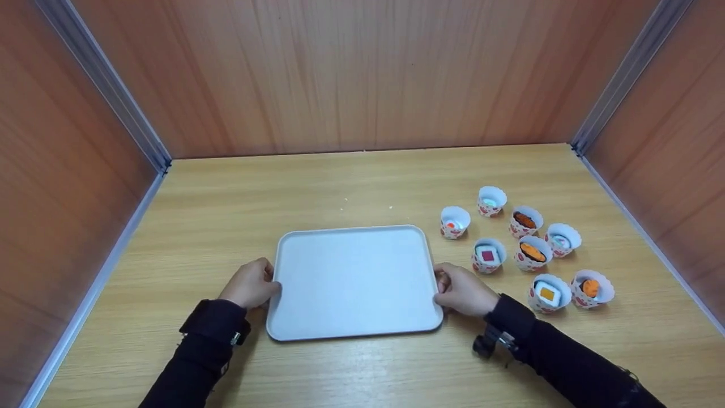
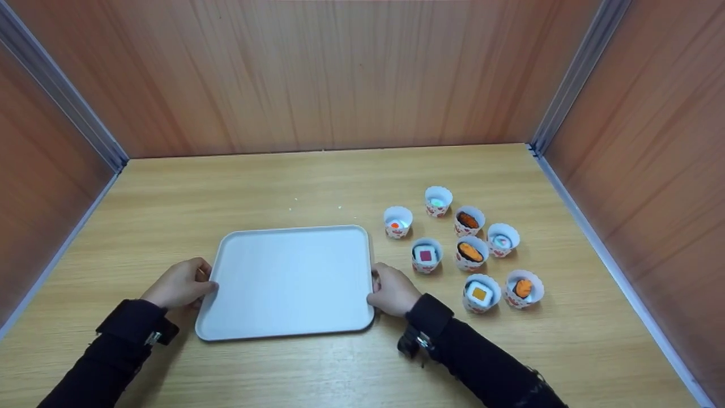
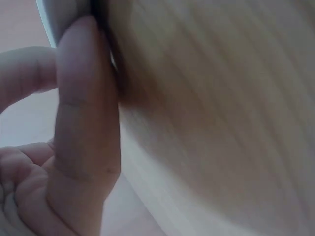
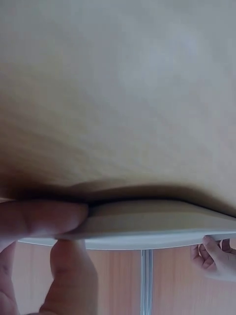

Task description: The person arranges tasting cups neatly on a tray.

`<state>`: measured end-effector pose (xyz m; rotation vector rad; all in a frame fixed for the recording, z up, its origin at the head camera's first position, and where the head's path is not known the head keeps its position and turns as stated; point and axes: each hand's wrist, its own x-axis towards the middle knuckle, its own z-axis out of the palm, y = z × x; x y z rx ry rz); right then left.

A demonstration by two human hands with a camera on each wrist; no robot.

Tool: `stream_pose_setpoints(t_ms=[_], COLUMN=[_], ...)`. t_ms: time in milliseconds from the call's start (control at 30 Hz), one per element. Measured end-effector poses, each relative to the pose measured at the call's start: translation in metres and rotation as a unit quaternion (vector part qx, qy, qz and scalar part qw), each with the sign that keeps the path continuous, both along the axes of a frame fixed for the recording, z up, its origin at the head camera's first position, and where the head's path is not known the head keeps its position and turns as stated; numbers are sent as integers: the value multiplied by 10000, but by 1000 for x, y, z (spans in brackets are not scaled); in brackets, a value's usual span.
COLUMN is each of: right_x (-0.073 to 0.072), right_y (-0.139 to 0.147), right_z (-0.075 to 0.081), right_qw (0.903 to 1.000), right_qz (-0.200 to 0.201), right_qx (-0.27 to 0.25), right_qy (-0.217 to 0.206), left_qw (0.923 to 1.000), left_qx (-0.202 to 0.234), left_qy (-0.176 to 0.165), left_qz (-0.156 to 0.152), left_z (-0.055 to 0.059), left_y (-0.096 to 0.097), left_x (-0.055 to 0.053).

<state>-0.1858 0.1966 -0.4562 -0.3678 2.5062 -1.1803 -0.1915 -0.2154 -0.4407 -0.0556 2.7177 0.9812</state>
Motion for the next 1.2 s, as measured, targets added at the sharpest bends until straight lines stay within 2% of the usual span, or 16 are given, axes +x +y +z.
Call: stream_pose_setpoints(t_ms=[267, 533, 733, 900, 1000, 1067, 1133, 1200], right_x=[18, 33, 37, 38, 43, 47, 50, 53], right_y=[23, 47, 57, 59, 63, 68, 76, 86], right_z=[2, 4, 5, 9, 15, 19, 22, 26], right_qw=[9999, 9998, 9998, 9996, 9966, 9884, 9696, 9450], right_qz=[109, 80, 49, -6, -176, -387, -648, -967], right_qx=[-60, 143, 170, 231, 243, 231, 395, 603], right_qy=[-37, -95, -95, 130, 762, 1451, 2326, 3066], left_qw=[9999, 9992, 9989, 9992, 9990, 9989, 9988, 9989], left_qx=[138, 387, 285, 189, 241, 244, 221, 151], left_qy=[-85, 82, 271, 275, 250, 263, 268, 286], left_qz=[-37, -115, -240, -227, -270, -309, -331, -338], left_z=[-2, -5, -5, -4, -5, -5, -6, -6], left_y=[18, 38, 46, 49, 50, 50, 50, 51], left_x=[5, 16, 22, 23, 23, 24, 24, 24])
